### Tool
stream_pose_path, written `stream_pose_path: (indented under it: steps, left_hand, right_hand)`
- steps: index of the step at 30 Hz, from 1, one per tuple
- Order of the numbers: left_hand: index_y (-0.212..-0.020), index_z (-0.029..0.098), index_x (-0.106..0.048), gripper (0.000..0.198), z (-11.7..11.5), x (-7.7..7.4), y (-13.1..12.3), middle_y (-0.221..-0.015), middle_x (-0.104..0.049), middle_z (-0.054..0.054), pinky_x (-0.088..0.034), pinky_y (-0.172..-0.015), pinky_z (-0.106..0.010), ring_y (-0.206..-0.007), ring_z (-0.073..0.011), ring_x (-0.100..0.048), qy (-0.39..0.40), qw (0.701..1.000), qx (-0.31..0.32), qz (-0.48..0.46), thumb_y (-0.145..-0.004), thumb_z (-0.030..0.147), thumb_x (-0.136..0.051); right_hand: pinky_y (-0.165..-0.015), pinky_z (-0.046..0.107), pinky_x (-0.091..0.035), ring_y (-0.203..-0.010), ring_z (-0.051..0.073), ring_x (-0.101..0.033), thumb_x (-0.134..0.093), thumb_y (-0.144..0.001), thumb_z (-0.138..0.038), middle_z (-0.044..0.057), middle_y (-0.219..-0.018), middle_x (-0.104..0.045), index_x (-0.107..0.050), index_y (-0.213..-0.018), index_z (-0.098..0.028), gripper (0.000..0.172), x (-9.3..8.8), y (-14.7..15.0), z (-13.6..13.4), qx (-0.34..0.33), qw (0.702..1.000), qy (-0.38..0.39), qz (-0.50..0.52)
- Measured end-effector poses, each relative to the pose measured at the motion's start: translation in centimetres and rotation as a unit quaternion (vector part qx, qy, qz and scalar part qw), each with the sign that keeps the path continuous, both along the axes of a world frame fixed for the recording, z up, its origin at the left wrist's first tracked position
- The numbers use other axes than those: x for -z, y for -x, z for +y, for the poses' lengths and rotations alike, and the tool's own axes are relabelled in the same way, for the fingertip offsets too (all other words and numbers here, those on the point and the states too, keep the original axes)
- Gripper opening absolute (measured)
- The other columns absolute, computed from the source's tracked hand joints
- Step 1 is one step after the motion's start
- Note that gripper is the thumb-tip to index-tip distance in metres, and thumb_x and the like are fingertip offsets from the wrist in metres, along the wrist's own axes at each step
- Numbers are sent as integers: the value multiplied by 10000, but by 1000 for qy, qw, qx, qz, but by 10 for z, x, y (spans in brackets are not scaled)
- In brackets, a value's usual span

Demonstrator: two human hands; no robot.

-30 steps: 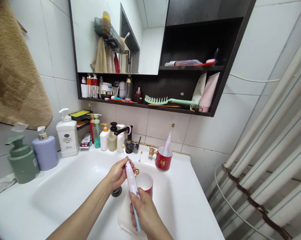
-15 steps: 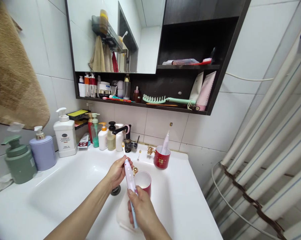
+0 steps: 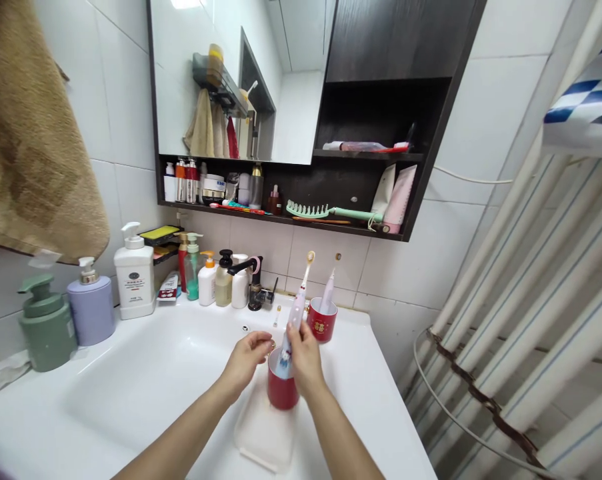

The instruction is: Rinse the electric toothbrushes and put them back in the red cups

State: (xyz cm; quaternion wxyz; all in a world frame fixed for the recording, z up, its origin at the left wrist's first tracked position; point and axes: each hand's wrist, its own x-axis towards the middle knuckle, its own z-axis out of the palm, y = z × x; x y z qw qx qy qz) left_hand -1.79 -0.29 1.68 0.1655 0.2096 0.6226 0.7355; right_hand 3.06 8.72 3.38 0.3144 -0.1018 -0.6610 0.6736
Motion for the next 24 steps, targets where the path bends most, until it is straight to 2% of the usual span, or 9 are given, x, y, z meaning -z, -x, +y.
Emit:
stream_pose_path:
  steps: [2,5,8,11,14,17,21,24]
  left_hand:
    - [-733,141,-524,178,-1,12,-2,-778,-527,-63,-347,-689,-244,-712,-137,-469,104,988,-24,112,-559,170,-509]
    - [-802,164,-533,283,-1,29,-9,-923,-489,-60,-308,-768,-260,-856,-168,-421,232,945,-19,231,-521,137,-510]
    - [-886,183,-515,387,2,40,-15,-1113,-377,-45,-258,-831,-269,-995,-190,-323,323,900,-6,291,-504,118,-506]
    - [-867,179,-522,344,5,43,-14,-1180,-306,-41,-273,-818,-276,-1027,-197,-292,388,866,7,316,-534,114,-469]
    - [-813,168,-533,270,8,43,-10,-1167,-319,-47,-297,-793,-267,-1012,-188,-311,401,854,22,330,-567,121,-431]
    - [-783,161,-532,242,9,42,-7,-1037,-430,-46,-309,-771,-257,-918,-171,-379,396,849,32,349,-574,119,-418]
    - [-711,158,-528,192,12,38,-13,-886,-489,-21,-328,-729,-240,-813,-152,-412,383,846,48,369,-555,101,-433]
    - [-681,162,-524,156,18,30,-21,-842,-494,-12,-335,-713,-238,-789,-147,-413,351,849,56,392,-558,105,-446]
  right_hand:
    - [-543,177,-365,-557,72,-451,-470,-645,-362,-52,-613,-477,-453,-844,-193,262,0,13,14,23,1000,-1,11]
    - [-605,200,-386,-642,94,-493,-466,-632,-343,-26,-708,-532,-389,-953,-200,360,8,26,25,39,999,-1,8]
    - [-560,233,-407,-616,126,-523,-473,-614,-325,0,-698,-574,-369,-987,-182,413,22,29,27,26,999,-16,-26]
    - [-532,243,-409,-593,142,-529,-494,-599,-292,8,-663,-586,-444,-898,-161,330,35,26,27,14,997,-46,-61]
    - [-557,241,-406,-617,136,-521,-496,-611,-249,11,-683,-579,-492,-800,-150,214,45,22,27,21,993,-77,-85]
    - [-538,246,-402,-571,109,-511,-485,-652,-242,-2,-656,-563,-509,-743,-132,145,54,19,29,28,988,-103,-109]
    - [-523,237,-401,-534,79,-500,-457,-691,-267,-16,-637,-550,-511,-723,-120,159,60,10,31,34,984,-128,-122]
    - [-490,221,-392,-505,96,-492,-451,-664,-296,-12,-580,-550,-516,-711,-123,191,53,-4,39,46,981,-143,-122]
